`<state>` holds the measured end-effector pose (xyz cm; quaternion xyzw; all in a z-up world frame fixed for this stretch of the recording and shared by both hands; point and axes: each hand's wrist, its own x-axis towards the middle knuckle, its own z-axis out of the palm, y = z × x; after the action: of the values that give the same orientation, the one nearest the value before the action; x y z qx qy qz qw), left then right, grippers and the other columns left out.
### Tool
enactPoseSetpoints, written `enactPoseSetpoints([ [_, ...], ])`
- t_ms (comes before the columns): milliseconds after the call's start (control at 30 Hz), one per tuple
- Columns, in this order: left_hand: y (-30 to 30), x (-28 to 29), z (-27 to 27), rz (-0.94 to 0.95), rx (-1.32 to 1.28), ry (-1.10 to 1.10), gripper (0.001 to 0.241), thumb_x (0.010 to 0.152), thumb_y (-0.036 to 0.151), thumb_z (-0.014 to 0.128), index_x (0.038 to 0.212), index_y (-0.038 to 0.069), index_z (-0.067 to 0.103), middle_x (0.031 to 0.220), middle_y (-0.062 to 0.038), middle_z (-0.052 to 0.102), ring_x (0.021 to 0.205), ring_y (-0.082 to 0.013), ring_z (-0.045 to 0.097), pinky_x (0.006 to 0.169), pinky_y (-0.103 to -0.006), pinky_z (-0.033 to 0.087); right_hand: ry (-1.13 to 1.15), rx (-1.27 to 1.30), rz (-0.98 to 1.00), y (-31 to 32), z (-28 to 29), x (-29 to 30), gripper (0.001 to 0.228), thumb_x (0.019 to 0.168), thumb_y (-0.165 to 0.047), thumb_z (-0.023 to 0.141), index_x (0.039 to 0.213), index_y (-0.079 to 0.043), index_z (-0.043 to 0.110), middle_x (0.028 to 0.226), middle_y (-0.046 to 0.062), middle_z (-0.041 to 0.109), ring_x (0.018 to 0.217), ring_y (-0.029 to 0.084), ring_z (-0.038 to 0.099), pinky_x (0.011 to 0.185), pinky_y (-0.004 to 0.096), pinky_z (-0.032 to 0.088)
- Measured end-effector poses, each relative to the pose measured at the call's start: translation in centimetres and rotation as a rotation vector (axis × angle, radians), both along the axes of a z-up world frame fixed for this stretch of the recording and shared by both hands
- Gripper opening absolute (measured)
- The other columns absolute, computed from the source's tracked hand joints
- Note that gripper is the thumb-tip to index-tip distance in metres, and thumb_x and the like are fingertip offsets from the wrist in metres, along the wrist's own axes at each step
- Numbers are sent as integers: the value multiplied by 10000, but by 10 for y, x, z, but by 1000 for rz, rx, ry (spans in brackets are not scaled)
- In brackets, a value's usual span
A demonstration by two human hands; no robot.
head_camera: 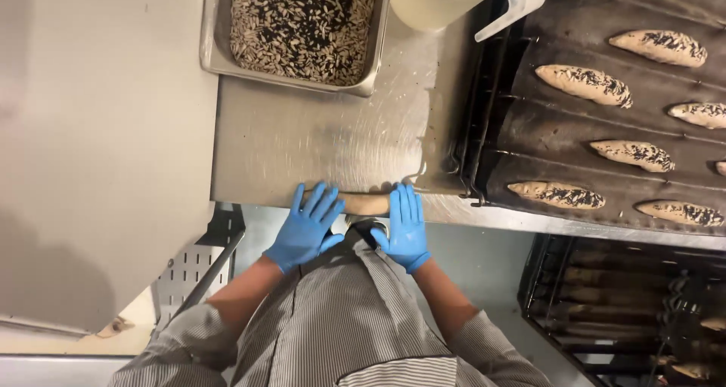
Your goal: The recorder is shaping bread dough by hand, coating it with seeds, and feeding pieces into a dough-molding machine.
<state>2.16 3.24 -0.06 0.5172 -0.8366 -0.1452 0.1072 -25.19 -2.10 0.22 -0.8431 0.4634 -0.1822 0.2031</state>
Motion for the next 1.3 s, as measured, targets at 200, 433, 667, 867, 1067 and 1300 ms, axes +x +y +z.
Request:
enactPoseSetpoints([
  [200,-97,-4,19,54,96,156,705,916,599,658,1336,41,560,1366,-161,582,1284,-350,531,1114,-511,380,81,-16,-54,-84,9,35,902,884,-517,622,1545,45,375,1593,326,332,1500,509,310,1255,605,216],
  [433,-161,-42,25,-205,212,38,683,846,511,704,1353,68,587,1131,-133,649,1038,-311,619,904,-437,507,-191,-22,-275,-91,83,-16,760,982,-186,686,1607,40,318,1695,298,209,1569,483,295,1307,504,276],
  [667,-122,-64,85,166,1203,1234,553,998,316,584,1436,-22,576,1374,-157,660,1204,-246,630,1044,-394,485,-236,5,-150,-21,142,-79,720,900,-100,627,1553,61,370,1631,288,339,1534,451,355,1285,488,293],
  [867,-100,-93,154,406,1400,2063,603,1015,373,470,1488,-2,469,1384,-142,637,1111,-257,670,959,-410,563,-299,-19,-127,-14,143,-123,702,853,-88,592,1517,55,414,1591,269,402,1500,427,400,1272,485,312],
  [1067,-160,-48,145,523,1129,2129,624,1063,495,435,1448,21,561,1273,-118,684,1004,-196,701,850,-336,588,-304,-53,-117,-47,153,-135,658,832,-19,556,1479,48,459,1565,263,448,1472,427,444,1262,478,342],
  [1300,-331,46,37,612,38,1332,430,1144,341,506,1451,44,554,1369,-150,641,1219,-253,622,1071,-415,521,-424,-35,-251,-62,154,-125,638,851,-22,520,1482,33,448,1549,246,460,1441,391,477,1202,419,446],
])
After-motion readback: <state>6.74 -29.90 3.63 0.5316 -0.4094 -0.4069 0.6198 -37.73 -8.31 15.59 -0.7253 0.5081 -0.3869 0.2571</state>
